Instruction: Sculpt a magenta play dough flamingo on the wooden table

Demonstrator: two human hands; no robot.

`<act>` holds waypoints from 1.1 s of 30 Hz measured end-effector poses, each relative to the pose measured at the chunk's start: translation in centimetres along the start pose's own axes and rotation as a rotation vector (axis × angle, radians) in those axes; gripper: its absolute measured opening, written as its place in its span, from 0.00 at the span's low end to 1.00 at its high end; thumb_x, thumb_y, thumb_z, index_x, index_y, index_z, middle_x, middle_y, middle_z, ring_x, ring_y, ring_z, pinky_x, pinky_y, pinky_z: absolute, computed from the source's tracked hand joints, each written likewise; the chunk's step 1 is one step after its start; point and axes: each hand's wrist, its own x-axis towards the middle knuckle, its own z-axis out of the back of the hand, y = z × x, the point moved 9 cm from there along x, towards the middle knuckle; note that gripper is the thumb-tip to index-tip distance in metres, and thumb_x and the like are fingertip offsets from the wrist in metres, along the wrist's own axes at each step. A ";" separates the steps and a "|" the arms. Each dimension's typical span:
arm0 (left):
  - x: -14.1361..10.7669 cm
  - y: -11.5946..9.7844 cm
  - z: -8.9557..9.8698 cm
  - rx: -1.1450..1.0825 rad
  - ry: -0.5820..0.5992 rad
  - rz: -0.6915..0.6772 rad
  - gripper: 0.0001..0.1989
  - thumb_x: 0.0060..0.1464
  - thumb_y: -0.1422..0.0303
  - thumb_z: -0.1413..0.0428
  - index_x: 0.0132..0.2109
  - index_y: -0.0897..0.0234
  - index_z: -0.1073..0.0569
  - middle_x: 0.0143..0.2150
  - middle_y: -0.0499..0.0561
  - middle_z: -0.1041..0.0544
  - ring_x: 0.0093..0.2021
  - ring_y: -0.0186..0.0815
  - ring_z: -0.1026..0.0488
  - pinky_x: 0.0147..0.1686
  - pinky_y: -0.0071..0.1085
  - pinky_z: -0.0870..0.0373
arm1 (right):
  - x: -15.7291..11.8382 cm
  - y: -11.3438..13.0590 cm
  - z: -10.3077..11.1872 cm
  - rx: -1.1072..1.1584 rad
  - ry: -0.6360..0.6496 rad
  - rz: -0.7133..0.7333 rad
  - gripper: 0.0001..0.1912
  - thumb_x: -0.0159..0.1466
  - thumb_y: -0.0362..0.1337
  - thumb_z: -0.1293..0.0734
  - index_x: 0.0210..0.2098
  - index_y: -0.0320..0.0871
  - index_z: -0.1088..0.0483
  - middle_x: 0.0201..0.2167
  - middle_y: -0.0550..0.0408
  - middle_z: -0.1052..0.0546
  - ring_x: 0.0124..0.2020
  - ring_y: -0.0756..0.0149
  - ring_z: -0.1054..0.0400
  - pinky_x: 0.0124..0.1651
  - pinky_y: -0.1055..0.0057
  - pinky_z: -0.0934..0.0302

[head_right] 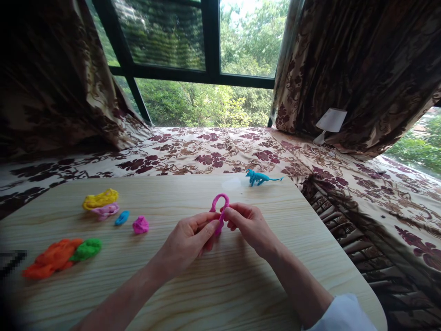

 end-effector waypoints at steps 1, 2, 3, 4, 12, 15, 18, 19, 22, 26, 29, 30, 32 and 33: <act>0.0 0.2 0.0 -0.009 0.004 0.002 0.16 0.54 0.60 0.53 0.43 0.66 0.29 0.18 0.44 0.34 0.18 0.25 0.41 0.17 0.21 0.47 | 0.0 0.0 0.0 0.001 -0.002 0.001 0.14 0.58 0.44 0.36 0.32 0.40 0.27 0.24 0.57 0.31 0.25 0.73 0.41 0.29 0.74 0.46; 0.1 0.3 -0.1 -0.018 0.008 0.006 0.17 0.53 0.60 0.52 0.44 0.66 0.29 0.19 0.45 0.34 0.19 0.25 0.41 0.18 0.21 0.46 | 0.0 0.0 0.0 0.002 -0.002 0.001 0.13 0.57 0.44 0.36 0.32 0.40 0.27 0.24 0.57 0.31 0.25 0.73 0.41 0.29 0.74 0.46; 0.1 0.5 -0.1 -0.028 0.009 0.009 0.17 0.53 0.60 0.52 0.44 0.66 0.30 0.20 0.45 0.34 0.19 0.25 0.40 0.18 0.21 0.46 | 0.0 0.0 0.0 0.003 0.000 0.002 0.13 0.58 0.44 0.36 0.32 0.40 0.27 0.24 0.57 0.31 0.25 0.73 0.41 0.29 0.74 0.46; 0.1 0.6 -0.2 -0.037 0.007 0.013 0.17 0.53 0.60 0.52 0.44 0.66 0.30 0.20 0.45 0.33 0.20 0.25 0.40 0.19 0.21 0.45 | -0.1 0.0 -0.1 0.004 0.003 0.002 0.13 0.58 0.44 0.36 0.32 0.40 0.27 0.24 0.57 0.31 0.25 0.73 0.41 0.30 0.74 0.46; 0.0 0.5 -0.2 -0.005 -0.050 -0.002 0.15 0.52 0.61 0.51 0.39 0.67 0.27 0.18 0.44 0.37 0.19 0.24 0.43 0.17 0.21 0.50 | -0.1 0.0 -0.3 -0.004 0.025 -0.001 0.13 0.58 0.42 0.37 0.34 0.39 0.27 0.24 0.57 0.31 0.26 0.73 0.42 0.30 0.74 0.46; -0.2 0.3 0.3 0.052 -0.105 -0.022 0.16 0.53 0.60 0.52 0.41 0.65 0.28 0.20 0.45 0.36 0.20 0.25 0.42 0.18 0.21 0.48 | -0.1 0.0 -0.1 -0.001 0.002 0.008 0.12 0.58 0.42 0.36 0.34 0.39 0.27 0.24 0.57 0.31 0.26 0.74 0.42 0.30 0.75 0.46; -0.7 -0.3 1.2 0.222 -0.222 -0.072 0.16 0.52 0.60 0.51 0.44 0.62 0.30 0.21 0.44 0.34 0.22 0.27 0.39 0.22 0.23 0.43 | 0.0 0.0 0.1 0.005 -0.017 0.011 0.12 0.58 0.42 0.36 0.32 0.39 0.28 0.23 0.57 0.31 0.25 0.74 0.41 0.30 0.75 0.46; -0.8 -0.6 1.4 0.302 -0.261 -0.092 0.16 0.51 0.60 0.50 0.45 0.61 0.30 0.22 0.44 0.34 0.23 0.28 0.38 0.24 0.23 0.43 | 0.0 -0.1 0.1 0.006 -0.019 0.010 0.12 0.59 0.42 0.36 0.32 0.39 0.28 0.23 0.57 0.31 0.25 0.74 0.41 0.30 0.75 0.46; -1.1 -1.3 1.6 0.536 -0.320 -0.129 0.15 0.49 0.60 0.48 0.43 0.60 0.31 0.23 0.44 0.32 0.23 0.28 0.37 0.25 0.24 0.43 | 0.0 -0.1 0.1 0.007 -0.020 0.008 0.12 0.59 0.42 0.36 0.31 0.39 0.29 0.22 0.58 0.31 0.25 0.74 0.41 0.30 0.75 0.46; -1.2 -2.0 1.5 0.675 -0.332 -0.180 0.09 0.52 0.63 0.50 0.39 0.60 0.31 0.24 0.44 0.30 0.24 0.28 0.36 0.25 0.24 0.43 | 0.0 -0.1 0.1 -0.001 -0.011 0.003 0.13 0.58 0.43 0.37 0.30 0.38 0.29 0.23 0.56 0.31 0.25 0.73 0.40 0.30 0.75 0.45; -1.1 -2.2 1.7 0.639 -0.327 -0.235 0.09 0.52 0.67 0.50 0.41 0.59 0.31 0.27 0.45 0.29 0.26 0.29 0.35 0.28 0.24 0.41 | 0.2 -0.7 1.0 0.021 -0.059 -0.008 0.18 0.60 0.47 0.40 0.29 0.37 0.28 0.24 0.54 0.30 0.25 0.71 0.39 0.29 0.73 0.44; -1.1 -2.2 1.8 0.614 -0.321 -0.253 0.09 0.52 0.68 0.50 0.42 0.59 0.31 0.29 0.46 0.28 0.27 0.29 0.34 0.29 0.24 0.40 | 0.3 -0.9 1.4 0.034 -0.090 -0.012 0.20 0.60 0.48 0.41 0.30 0.37 0.28 0.24 0.53 0.30 0.25 0.71 0.38 0.29 0.73 0.43; -1.0 -2.2 1.9 0.566 -0.309 -0.281 0.10 0.52 0.69 0.50 0.42 0.60 0.30 0.31 0.47 0.28 0.29 0.29 0.34 0.31 0.24 0.39 | 0.5 -1.4 2.4 0.068 -0.151 -0.026 0.23 0.61 0.50 0.43 0.32 0.37 0.28 0.22 0.53 0.30 0.25 0.70 0.38 0.28 0.73 0.43; -1.0 -2.1 2.0 0.544 -0.302 -0.289 0.10 0.52 0.70 0.50 0.42 0.60 0.30 0.32 0.47 0.28 0.30 0.29 0.34 0.31 0.24 0.39 | 0.6 -1.7 2.7 0.086 -0.169 -0.037 0.24 0.61 0.51 0.44 0.33 0.37 0.28 0.22 0.53 0.30 0.24 0.69 0.38 0.27 0.73 0.43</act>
